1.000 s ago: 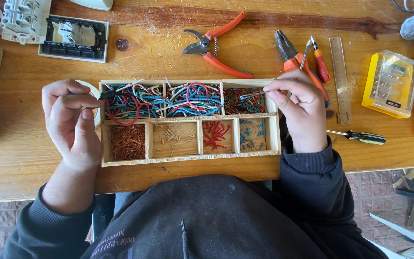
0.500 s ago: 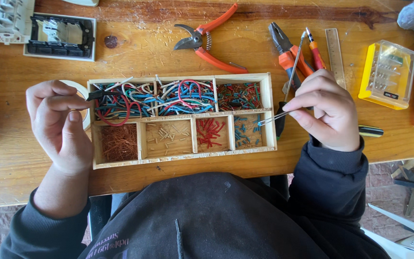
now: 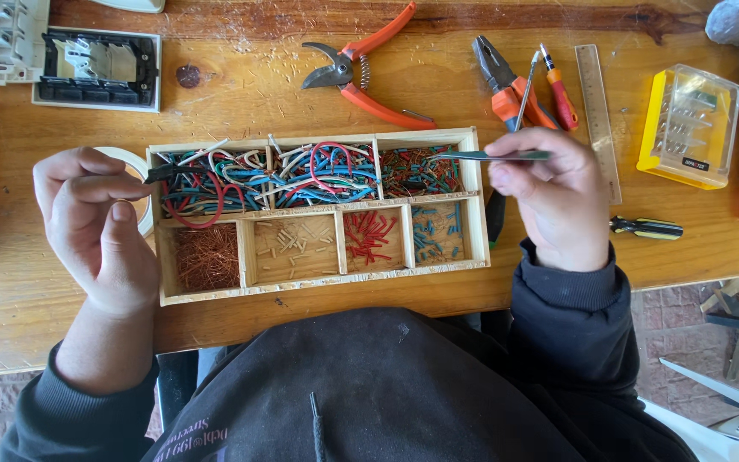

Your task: The person strips insulation from multiple colored wires using a small metal tool. They repeatedly insert the tool into wire ends, rotate it, and pull to remove the insulation, then place the stripped wires into a compartmentalized wooden box.

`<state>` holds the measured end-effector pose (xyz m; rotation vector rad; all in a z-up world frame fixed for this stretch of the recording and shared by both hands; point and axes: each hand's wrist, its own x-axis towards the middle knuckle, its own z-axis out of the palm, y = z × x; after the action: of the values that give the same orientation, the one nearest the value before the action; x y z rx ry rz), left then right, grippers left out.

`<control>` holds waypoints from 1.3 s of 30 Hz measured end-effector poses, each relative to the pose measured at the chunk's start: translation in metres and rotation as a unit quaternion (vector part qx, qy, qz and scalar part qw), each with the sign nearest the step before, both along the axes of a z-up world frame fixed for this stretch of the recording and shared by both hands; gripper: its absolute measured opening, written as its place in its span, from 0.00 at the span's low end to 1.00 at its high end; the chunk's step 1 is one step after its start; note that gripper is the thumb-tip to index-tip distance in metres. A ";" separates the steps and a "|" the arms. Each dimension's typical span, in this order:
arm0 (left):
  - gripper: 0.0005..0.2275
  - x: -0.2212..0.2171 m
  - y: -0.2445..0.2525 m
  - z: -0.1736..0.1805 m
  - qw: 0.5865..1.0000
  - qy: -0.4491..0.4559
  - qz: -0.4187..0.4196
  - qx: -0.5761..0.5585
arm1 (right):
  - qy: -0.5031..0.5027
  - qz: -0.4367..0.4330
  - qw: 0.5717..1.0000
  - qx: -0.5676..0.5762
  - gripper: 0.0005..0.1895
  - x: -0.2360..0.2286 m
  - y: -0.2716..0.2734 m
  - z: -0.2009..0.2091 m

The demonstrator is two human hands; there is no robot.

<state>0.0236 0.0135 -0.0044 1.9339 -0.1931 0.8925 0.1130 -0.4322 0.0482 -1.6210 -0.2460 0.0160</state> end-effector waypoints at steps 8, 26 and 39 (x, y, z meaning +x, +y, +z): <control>0.20 -0.001 0.000 -0.001 1.000 0.008 0.002 -0.015 | -0.302 0.048 0.910 -0.279 0.03 -0.001 0.032 0.019; 0.18 0.007 0.006 -0.017 0.999 -0.029 0.000 -0.024 | -0.333 0.101 0.890 -0.296 0.06 0.017 0.059 0.012; 0.17 0.007 0.006 -0.018 0.999 -0.023 0.006 -0.035 | -0.337 0.111 0.888 -0.292 0.07 0.017 0.059 0.011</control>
<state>0.0310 0.0192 -0.0222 1.8532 -0.1749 0.9410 0.1303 -0.3729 0.0589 -2.1459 -1.0462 -0.3339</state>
